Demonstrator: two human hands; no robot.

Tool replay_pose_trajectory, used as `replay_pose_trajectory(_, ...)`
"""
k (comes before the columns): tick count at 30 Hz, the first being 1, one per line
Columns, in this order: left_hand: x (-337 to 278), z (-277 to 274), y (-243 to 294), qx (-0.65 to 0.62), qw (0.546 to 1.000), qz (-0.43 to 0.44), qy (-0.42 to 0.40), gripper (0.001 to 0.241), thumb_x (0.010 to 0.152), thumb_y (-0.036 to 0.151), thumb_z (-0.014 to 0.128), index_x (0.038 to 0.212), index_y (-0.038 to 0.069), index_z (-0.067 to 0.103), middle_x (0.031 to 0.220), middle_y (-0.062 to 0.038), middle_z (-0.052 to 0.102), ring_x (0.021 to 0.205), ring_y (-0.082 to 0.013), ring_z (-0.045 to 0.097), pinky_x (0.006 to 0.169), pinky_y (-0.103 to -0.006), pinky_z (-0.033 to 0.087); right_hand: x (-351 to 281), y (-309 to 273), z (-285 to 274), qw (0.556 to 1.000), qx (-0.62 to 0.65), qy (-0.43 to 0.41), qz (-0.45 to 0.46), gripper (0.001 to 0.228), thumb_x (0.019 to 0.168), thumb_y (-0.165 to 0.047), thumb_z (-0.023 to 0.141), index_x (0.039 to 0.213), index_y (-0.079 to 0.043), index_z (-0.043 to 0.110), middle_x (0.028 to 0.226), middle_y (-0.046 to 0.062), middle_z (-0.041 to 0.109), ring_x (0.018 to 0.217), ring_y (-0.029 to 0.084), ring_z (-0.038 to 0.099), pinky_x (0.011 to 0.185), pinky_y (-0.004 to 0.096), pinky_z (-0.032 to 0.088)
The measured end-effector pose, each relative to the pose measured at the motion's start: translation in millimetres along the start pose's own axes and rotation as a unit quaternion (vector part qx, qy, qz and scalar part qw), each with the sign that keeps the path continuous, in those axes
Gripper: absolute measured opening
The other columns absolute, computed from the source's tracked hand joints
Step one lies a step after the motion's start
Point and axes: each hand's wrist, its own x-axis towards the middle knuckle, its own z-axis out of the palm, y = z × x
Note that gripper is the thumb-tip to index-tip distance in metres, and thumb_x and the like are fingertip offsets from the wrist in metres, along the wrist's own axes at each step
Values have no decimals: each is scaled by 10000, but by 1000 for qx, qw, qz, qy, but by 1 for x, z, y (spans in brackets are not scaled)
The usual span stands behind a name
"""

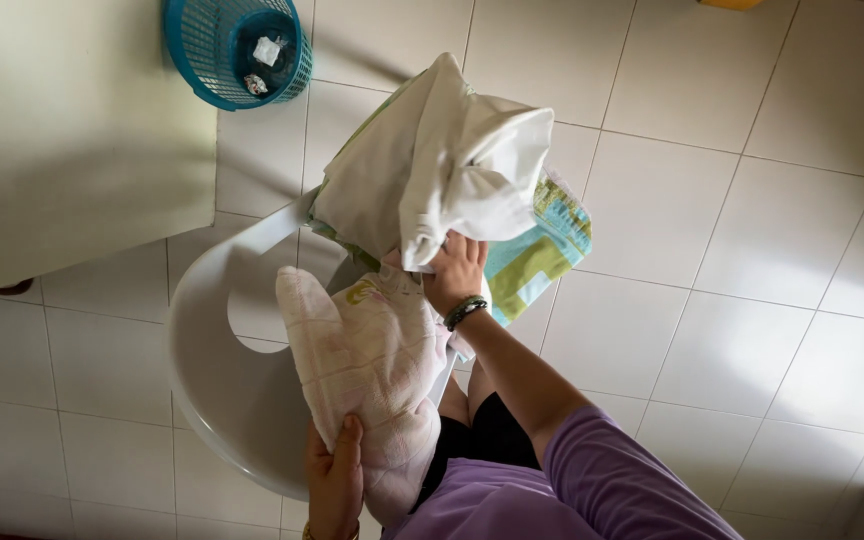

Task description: The person folds white pillowcases and patterned sheets by hand in a bedroom. They repeatedly walk between a bed and a stack of plastic chairs, picking up items, folding them, and placing them on the chairs.

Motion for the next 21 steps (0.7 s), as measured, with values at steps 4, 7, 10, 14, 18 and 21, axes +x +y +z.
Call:
replay_pose_trajectory(4,4,-4,-7,-14,999,27,-15,364,966,112,576,1284,-61,614,1071,-214,734,884,-252,673,789,-345,538,-7,-11,-1,996,-64,-13,-67,432,769,-122,665,1198,-167,694,1456,247,458,1406,470,333,1219,684,83)
replay_pose_trajectory(7,4,-1,0,0,1000,24,-14,372,968,124,568,1294,-50,610,1071,-209,731,886,-256,677,793,-349,540,-4,-10,7,997,-34,-36,-54,359,808,-52,638,1153,-133,694,1475,211,481,1313,391,489,1046,530,356)
replay_pose_trajectory(10,2,1,6,4,1000,1,-3,400,966,129,562,1325,-44,593,1106,-219,727,926,-270,681,823,-357,538,-3,2,16,996,65,-53,2,288,892,-96,658,1176,-127,690,1510,192,483,1247,320,603,925,364,582)
replay_pose_trajectory(14,4,-3,-2,4,1000,14,-6,376,975,129,563,1301,-54,593,1042,-205,720,856,-236,657,754,-334,530,-2,31,30,942,231,95,225,799,767,-262,855,1397,25,456,1269,189,595,1133,324,630,955,398,561)
replay_pose_trajectory(18,6,-6,-11,-21,999,45,-5,429,955,162,585,1316,-71,577,1121,-224,720,913,-255,673,788,-331,540,3,62,22,820,388,11,420,1006,633,-215,904,1449,-83,330,1370,177,587,1238,337,624,1049,427,573)
replay_pose_trajectory(21,0,-9,-10,-11,998,56,20,390,960,147,585,1295,-50,605,1053,-203,726,846,-247,672,736,-330,550,28,69,6,766,383,-55,513,765,800,-93,712,1492,-4,398,1406,204,573,1290,354,583,1110,446,513)
